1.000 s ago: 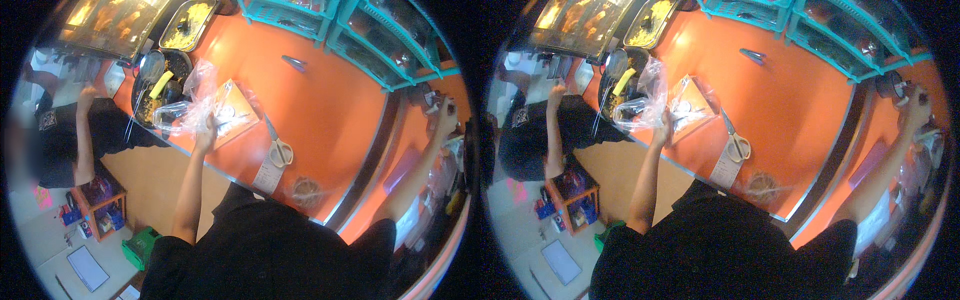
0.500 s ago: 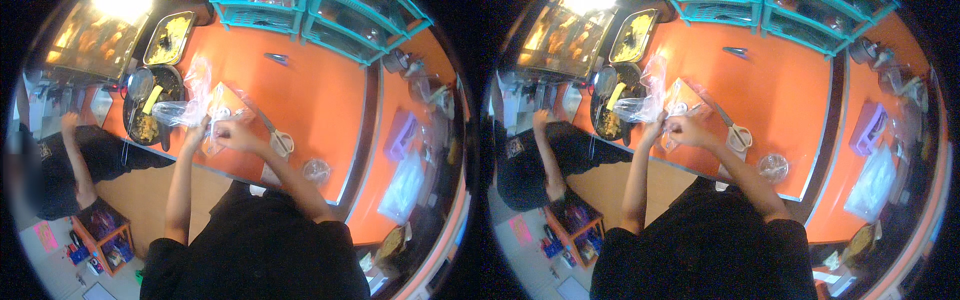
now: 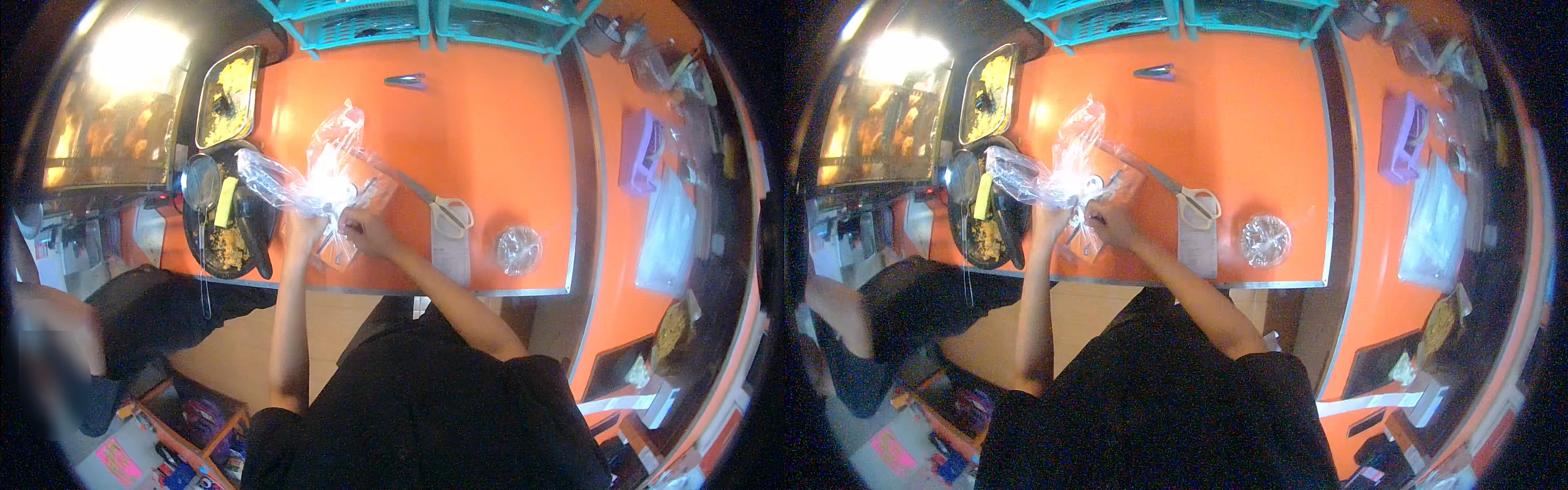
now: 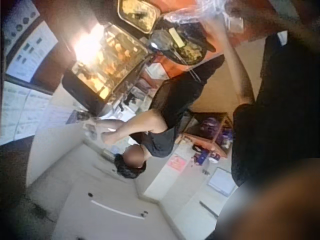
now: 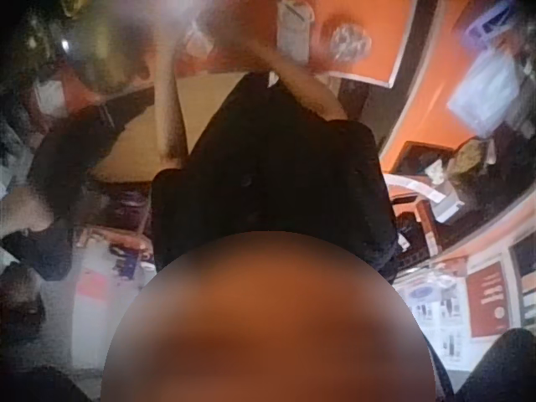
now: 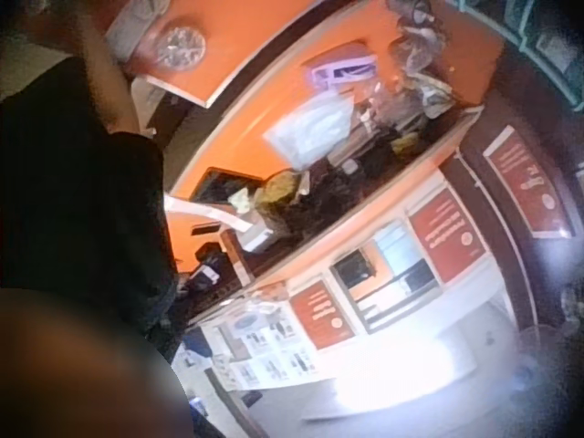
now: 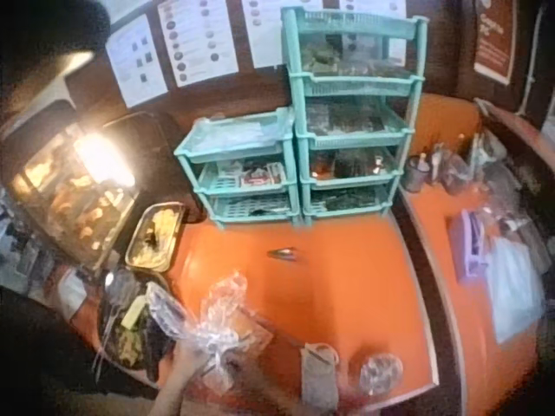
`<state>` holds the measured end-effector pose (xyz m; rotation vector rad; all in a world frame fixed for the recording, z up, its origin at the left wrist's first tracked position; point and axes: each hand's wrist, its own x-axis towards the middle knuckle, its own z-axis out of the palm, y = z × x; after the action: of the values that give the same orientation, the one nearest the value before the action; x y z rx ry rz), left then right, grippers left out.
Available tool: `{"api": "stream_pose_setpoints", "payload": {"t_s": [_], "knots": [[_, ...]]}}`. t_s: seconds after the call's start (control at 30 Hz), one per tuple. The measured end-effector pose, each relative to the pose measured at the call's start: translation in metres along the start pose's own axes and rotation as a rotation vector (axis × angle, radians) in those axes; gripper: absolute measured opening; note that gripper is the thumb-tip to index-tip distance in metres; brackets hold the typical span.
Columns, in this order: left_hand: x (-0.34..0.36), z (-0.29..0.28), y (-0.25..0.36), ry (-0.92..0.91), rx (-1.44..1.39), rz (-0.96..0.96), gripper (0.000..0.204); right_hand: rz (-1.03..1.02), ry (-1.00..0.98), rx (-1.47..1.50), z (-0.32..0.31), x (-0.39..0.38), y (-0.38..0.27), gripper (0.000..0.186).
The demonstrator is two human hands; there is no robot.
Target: The person packs food items into plastic bags and a branded box at a counter. They place a receipt into a bag, add a small container, and then pack a box with food items before sealing it in a plastic bag. The person also handles a receipt printer and multiple mobile phones on the counter.
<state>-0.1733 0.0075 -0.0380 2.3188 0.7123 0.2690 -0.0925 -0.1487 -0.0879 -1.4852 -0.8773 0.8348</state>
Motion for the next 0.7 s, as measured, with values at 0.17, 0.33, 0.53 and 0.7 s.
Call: {"api": "stream_pose_setpoints", "payload": {"t_s": [0.17, 0.33, 0.53, 0.7], "knots": [[0.011, -0.002, 0.012, 0.027, 0.102, -0.073, 0.037, -0.152, 0.122, -0.069, 0.002, 0.001, -0.002, 0.012], [0.006, -0.004, 0.03, 0.037, 0.099, -0.116, 0.048, -0.103, 0.304, -0.212, 0.018, 0.001, -0.01, 0.014], [-0.004, -0.003, 0.055, 0.06, 0.374, -0.214, 0.036, -0.342, 0.432, -0.485, 0.024, -0.001, -0.008, 0.014], [-0.016, 0.008, 0.045, 0.281, 0.272, -0.116, 0.028, -0.476, 0.48, -0.598, 0.024, 0.001, -0.005, 0.024]]}}
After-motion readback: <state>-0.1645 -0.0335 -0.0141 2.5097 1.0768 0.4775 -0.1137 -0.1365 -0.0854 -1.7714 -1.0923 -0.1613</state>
